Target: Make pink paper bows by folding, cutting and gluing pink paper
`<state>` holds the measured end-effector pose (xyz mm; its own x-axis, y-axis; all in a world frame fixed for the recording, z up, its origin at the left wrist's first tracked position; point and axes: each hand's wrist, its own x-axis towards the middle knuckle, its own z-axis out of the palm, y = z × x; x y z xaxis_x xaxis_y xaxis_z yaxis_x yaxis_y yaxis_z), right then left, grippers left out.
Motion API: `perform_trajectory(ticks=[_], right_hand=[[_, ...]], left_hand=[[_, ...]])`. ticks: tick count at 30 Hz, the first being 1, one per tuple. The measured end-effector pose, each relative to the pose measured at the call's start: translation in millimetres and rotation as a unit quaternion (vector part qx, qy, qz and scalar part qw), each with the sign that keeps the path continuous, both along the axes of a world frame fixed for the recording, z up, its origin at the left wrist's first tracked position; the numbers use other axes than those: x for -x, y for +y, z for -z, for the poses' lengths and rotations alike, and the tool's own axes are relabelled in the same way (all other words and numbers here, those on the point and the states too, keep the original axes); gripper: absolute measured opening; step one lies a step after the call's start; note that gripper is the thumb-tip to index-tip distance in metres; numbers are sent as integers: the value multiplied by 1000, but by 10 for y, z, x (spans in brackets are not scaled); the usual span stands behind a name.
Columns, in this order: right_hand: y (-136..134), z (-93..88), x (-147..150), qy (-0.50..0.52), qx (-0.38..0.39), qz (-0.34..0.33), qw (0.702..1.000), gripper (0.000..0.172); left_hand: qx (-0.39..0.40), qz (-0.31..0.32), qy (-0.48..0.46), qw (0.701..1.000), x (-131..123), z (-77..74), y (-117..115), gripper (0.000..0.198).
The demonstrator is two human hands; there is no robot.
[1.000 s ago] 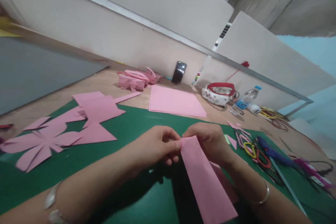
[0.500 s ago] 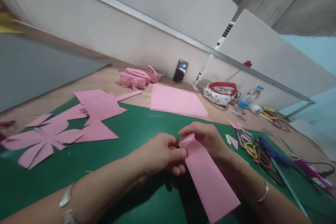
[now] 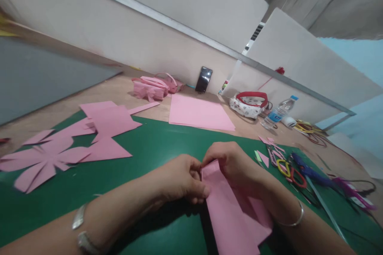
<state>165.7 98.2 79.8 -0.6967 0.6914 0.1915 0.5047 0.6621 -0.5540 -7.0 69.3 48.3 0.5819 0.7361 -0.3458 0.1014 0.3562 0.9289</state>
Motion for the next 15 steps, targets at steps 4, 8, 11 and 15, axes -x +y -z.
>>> perform_trajectory(ticks=[4,8,11,15], right_hand=[[14,-46,-18,-18,54,-31,998,51],[-2,-52,-5,-12,42,-37,998,48],[-37,-31,19,-16,-8,-43,999,36],[-56,46,42,-55,-87,-46,994,15]], left_hand=[[8,37,6,999,27,12,31,13],[15,62,5,998,34,29,52,19],[9,70,17,997,38,24,55,22],[-3,99,50,994,98,-42,60,23]])
